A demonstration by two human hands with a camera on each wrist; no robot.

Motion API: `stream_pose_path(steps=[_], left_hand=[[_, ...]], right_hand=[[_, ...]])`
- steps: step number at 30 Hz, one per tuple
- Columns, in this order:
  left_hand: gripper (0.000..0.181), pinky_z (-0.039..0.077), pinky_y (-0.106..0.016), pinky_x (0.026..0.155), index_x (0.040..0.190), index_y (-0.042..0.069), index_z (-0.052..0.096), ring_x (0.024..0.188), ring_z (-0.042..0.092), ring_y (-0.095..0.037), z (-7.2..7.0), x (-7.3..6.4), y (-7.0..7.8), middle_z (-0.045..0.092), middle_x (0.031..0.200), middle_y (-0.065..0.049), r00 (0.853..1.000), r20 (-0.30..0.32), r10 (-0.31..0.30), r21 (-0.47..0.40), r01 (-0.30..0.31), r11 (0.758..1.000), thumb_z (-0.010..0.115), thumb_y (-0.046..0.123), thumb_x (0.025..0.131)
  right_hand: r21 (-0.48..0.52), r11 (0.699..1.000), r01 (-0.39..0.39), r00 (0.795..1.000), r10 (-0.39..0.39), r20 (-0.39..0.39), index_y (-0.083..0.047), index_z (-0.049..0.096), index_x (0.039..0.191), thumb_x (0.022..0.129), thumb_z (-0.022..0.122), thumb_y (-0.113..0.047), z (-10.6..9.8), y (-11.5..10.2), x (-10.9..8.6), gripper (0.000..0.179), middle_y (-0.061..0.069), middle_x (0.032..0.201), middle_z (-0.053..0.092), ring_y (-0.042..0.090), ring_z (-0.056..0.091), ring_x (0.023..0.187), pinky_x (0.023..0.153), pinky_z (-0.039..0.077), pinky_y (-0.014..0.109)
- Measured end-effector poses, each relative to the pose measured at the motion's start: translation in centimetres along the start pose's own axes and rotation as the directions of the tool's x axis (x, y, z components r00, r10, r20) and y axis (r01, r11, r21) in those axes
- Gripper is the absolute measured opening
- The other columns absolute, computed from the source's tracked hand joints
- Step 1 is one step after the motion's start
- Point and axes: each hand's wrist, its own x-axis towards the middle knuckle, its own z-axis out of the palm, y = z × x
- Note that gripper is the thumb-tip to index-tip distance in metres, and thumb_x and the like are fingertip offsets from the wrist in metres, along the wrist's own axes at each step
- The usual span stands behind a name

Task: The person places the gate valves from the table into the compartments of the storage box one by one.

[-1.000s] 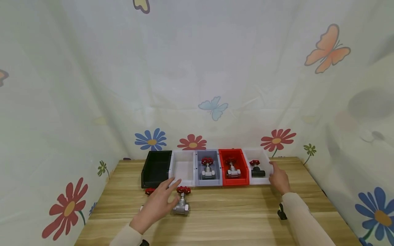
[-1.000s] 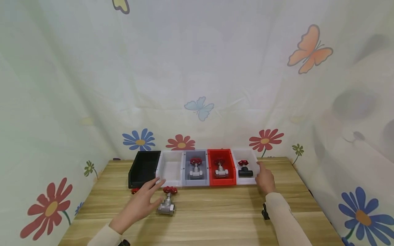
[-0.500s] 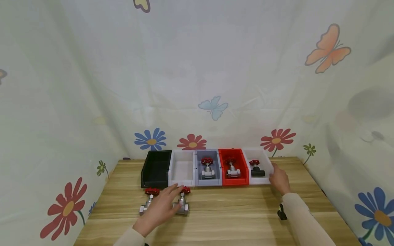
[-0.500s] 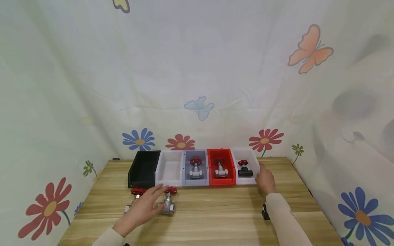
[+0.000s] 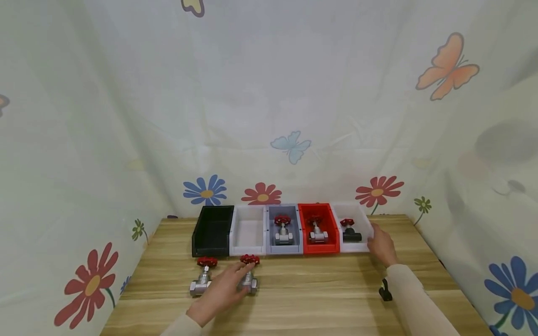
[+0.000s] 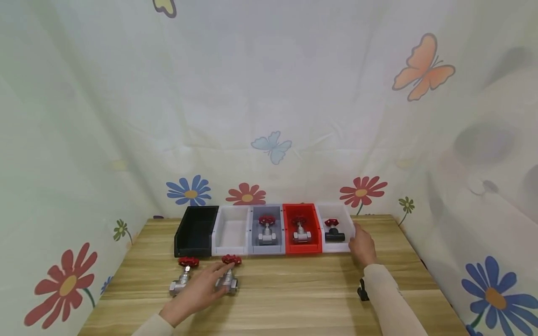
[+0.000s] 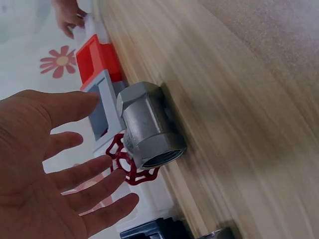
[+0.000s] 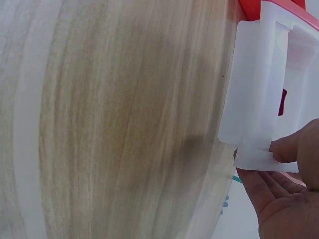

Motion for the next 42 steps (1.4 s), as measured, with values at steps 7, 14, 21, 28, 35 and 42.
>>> stream_pose_path(steps=[7,14,21,28,35,42], left_hand=[[0.060,0.052,-0.056,0.085,0.139,0.019,0.057,0.119,0.057,-0.038,1.0,-0.1,-0.2,0.055,0.136,-0.019,0.999,0.046,-0.012,0.001,0.012,1.000,0.077,0.026,0.082],[0.056,0.051,-0.056,0.087,0.134,0.017,0.060,0.116,0.057,-0.042,1.6,-0.2,-0.2,0.059,0.129,-0.023,0.996,0.090,-0.021,-0.001,0.022,1.000,0.078,0.024,0.082],[0.056,0.051,-0.057,0.088,0.134,0.015,0.060,0.115,0.057,-0.042,2.2,-0.3,-0.3,0.058,0.129,-0.025,0.994,0.100,-0.034,-0.037,0.038,0.999,0.077,0.022,0.081],[0.056,0.050,-0.056,0.087,0.132,0.018,0.061,0.113,0.058,-0.040,2.8,0.4,-0.7,0.059,0.126,-0.023,0.990,0.134,-0.051,-0.070,0.061,0.996,0.078,0.019,0.078],[0.055,0.052,-0.051,0.084,0.129,0.020,0.062,0.109,0.058,-0.034,3.3,0.8,-0.8,0.058,0.119,-0.017,0.993,0.112,-0.045,-0.077,0.053,0.996,0.080,0.019,0.077],[0.046,0.052,-0.047,0.086,0.126,0.021,0.065,0.106,0.058,-0.028,3.9,0.8,-1.2,0.059,0.114,-0.013,0.995,0.093,-0.042,-0.058,0.047,0.997,0.077,0.019,0.082]], right_hand=[[-0.003,1.000,-0.013,1.000,0.013,-0.005,0.013,0.035,0.142,0.092,0.051,0.000,0.2,-0.1,0.1,0.054,0.041,0.130,0.051,0.054,0.054,0.115,0.096,0.044,0.061],[0.002,1.000,-0.012,1.000,0.012,0.000,0.012,0.036,0.142,0.091,0.050,0.000,0.2,-0.1,0.1,0.054,0.039,0.129,0.052,0.053,0.055,0.114,0.095,0.045,0.062],[-0.003,1.000,0.002,1.000,-0.002,-0.009,0.011,0.037,0.141,0.090,0.051,0.000,0.2,-0.1,0.1,0.054,0.039,0.127,0.054,0.054,0.056,0.112,0.092,0.046,0.062],[-0.004,1.000,-0.012,1.000,0.012,0.002,0.012,0.035,0.142,0.091,0.050,0.002,0.4,0.2,0.3,0.054,0.040,0.130,0.051,0.053,0.054,0.115,0.095,0.045,0.062],[0.009,1.000,-0.025,1.000,0.025,0.015,0.011,0.031,0.145,0.093,0.049,0.001,0.3,0.2,0.4,0.056,0.040,0.133,0.049,0.053,0.052,0.118,0.098,0.043,0.063],[0.003,1.000,-0.018,0.999,0.018,0.028,0.012,0.030,0.145,0.093,0.049,0.001,0.5,0.3,0.4,0.057,0.040,0.134,0.048,0.053,0.052,0.119,0.099,0.042,0.062]])
